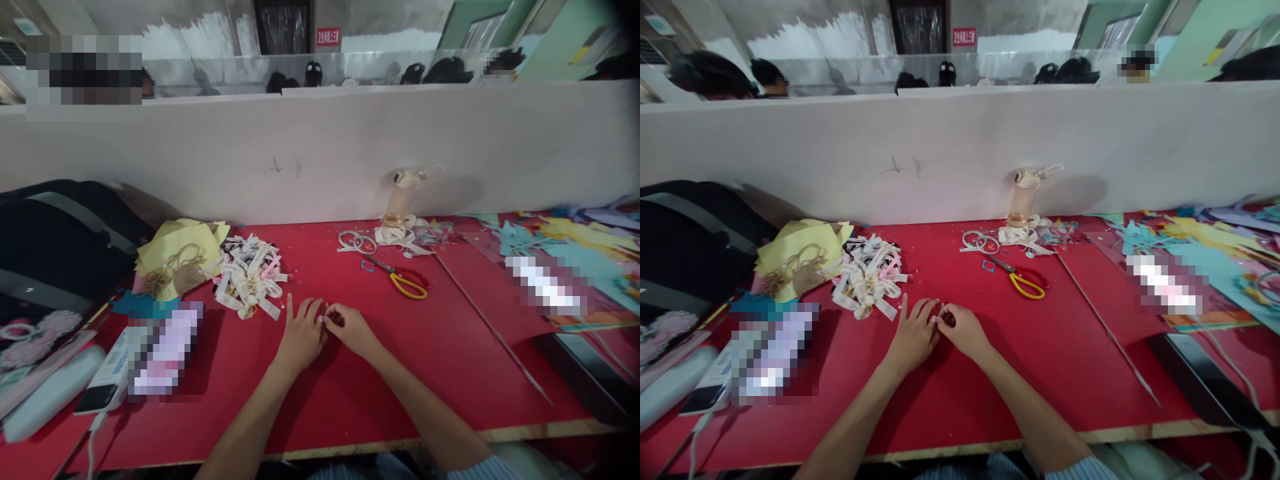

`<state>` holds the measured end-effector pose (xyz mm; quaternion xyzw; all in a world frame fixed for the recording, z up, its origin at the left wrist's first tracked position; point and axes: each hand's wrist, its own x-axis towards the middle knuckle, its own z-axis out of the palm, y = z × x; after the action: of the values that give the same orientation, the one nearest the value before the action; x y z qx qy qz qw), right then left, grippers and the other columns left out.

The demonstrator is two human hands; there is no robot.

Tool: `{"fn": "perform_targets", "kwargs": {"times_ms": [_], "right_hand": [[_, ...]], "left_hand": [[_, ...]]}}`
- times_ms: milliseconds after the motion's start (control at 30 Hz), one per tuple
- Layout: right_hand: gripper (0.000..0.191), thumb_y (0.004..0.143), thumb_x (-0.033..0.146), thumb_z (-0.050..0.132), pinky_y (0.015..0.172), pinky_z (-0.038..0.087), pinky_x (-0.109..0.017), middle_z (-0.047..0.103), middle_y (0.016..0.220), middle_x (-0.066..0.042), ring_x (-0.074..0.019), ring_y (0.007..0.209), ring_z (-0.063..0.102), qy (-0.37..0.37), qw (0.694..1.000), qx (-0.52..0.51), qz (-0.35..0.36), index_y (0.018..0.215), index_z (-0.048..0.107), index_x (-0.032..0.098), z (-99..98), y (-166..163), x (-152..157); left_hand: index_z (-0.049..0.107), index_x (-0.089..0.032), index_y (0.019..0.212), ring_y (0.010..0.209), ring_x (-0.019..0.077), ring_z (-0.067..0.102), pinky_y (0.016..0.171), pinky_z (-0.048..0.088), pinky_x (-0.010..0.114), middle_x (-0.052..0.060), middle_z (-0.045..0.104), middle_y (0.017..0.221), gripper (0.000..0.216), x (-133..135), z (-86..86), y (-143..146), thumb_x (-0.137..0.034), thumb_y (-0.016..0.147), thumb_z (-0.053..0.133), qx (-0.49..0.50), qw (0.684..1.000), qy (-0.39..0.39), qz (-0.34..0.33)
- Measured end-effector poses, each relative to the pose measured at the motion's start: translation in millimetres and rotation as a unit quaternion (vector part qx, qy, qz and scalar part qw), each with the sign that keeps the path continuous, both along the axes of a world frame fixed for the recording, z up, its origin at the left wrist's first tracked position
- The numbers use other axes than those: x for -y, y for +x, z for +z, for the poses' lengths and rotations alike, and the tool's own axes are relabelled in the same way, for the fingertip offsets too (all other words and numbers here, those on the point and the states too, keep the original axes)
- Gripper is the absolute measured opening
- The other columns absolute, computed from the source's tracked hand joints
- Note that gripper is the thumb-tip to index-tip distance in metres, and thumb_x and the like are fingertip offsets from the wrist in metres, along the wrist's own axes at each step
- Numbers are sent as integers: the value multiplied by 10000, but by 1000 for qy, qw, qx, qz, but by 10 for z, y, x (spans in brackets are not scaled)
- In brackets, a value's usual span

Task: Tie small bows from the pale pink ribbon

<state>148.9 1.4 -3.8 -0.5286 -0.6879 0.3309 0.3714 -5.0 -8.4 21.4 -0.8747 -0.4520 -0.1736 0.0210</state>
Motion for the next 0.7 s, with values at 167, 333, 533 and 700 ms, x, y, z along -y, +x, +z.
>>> {"fn": "perform_targets", "kwargs": {"times_ms": [167,333,533,700], "right_hand": [[82,801,251,540,565,396,-219,613,684,7,-123,601,531,-6,1000,-5,4,756,577,194,-3,13,-6],[92,806,271,537,581,401,-228,611,695,7,-129,611,534,-3,1000,-18,1,758,562,197,4,-1,-7],[89,797,285,547,568,392,-234,568,659,12,-132,575,499,38,997,34,-61,750,542,211,50,-55,37],[76,817,272,524,599,404,-231,603,730,-8,-138,632,538,43,996,60,-41,809,564,207,106,-39,52]], "left_hand": [[575,-179,1149,1213,285,405,1083,11,632,93,519,1264,323,-1,2,0,-230,866,429,-4,1000,-3,-1],[572,-201,1159,1203,275,413,1086,26,626,88,528,1250,320,2,2,4,-249,874,433,-6,1000,-6,9],[573,-219,1158,1169,268,436,1076,70,638,77,543,1224,325,24,-3,13,-186,886,399,-21,999,-1,44],[624,-225,1076,1175,273,431,1068,72,652,69,536,1235,287,32,-27,10,-217,900,397,-42,998,13,40]]}}
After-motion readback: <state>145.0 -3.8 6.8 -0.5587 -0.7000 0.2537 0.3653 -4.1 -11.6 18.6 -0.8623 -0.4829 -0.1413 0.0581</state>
